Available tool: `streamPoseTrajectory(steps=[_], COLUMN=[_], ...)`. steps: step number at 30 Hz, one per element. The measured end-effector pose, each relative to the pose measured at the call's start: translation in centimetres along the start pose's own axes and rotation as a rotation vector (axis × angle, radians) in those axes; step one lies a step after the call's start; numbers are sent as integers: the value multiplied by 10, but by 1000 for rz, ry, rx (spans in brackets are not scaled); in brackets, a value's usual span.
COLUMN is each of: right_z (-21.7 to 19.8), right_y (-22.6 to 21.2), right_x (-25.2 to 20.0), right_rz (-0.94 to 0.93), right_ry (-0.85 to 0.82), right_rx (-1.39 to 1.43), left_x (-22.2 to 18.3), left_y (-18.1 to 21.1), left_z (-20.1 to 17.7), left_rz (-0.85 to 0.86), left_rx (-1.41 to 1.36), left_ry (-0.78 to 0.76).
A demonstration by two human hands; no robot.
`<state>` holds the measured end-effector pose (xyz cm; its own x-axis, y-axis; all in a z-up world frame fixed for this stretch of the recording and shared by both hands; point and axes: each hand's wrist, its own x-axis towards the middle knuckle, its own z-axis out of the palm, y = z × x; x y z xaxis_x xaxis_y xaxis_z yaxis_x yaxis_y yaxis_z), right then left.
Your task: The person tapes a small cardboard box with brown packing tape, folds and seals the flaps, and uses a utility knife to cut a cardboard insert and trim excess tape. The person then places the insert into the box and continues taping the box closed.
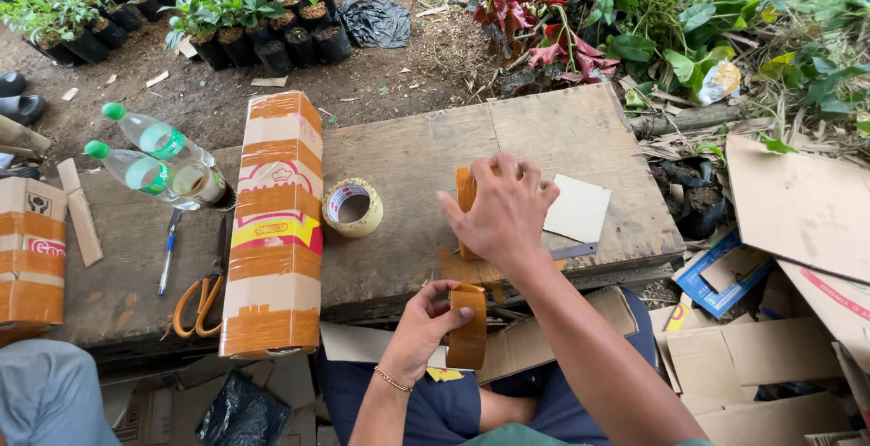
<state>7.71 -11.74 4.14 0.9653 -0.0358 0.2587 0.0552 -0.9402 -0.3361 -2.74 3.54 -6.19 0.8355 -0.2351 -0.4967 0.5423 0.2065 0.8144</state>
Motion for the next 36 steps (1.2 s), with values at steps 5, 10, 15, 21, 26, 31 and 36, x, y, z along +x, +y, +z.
streamPoseTrajectory(steps=[5,10,15,21,26,31,36], right_z=[0,-9,-23,-39,-44,-21,-10], right_y=[-10,11,80,93,85,65,69], right_x=[10,21,30,10,-25,-46,-47], right_rz=[35,72,-318,-192,-60,-144,-227], right_ry=[-22,-266,-301,-337,-284,46,112], right_rx=[-12,94,524,331,389,388,411], left_x=[5,-5,-14,-8,-3,-5,-12], left_y=[-12,-12,-16,-15,-21,-18,-8], left_z=[3,8,4,7,8,7,10], left_rz=[7,25,72,27,34,48,78], left_rx=[-51,-37,-71,-127,-118,-186,-223], left_ry=[28,50,45,74,102,100,112])
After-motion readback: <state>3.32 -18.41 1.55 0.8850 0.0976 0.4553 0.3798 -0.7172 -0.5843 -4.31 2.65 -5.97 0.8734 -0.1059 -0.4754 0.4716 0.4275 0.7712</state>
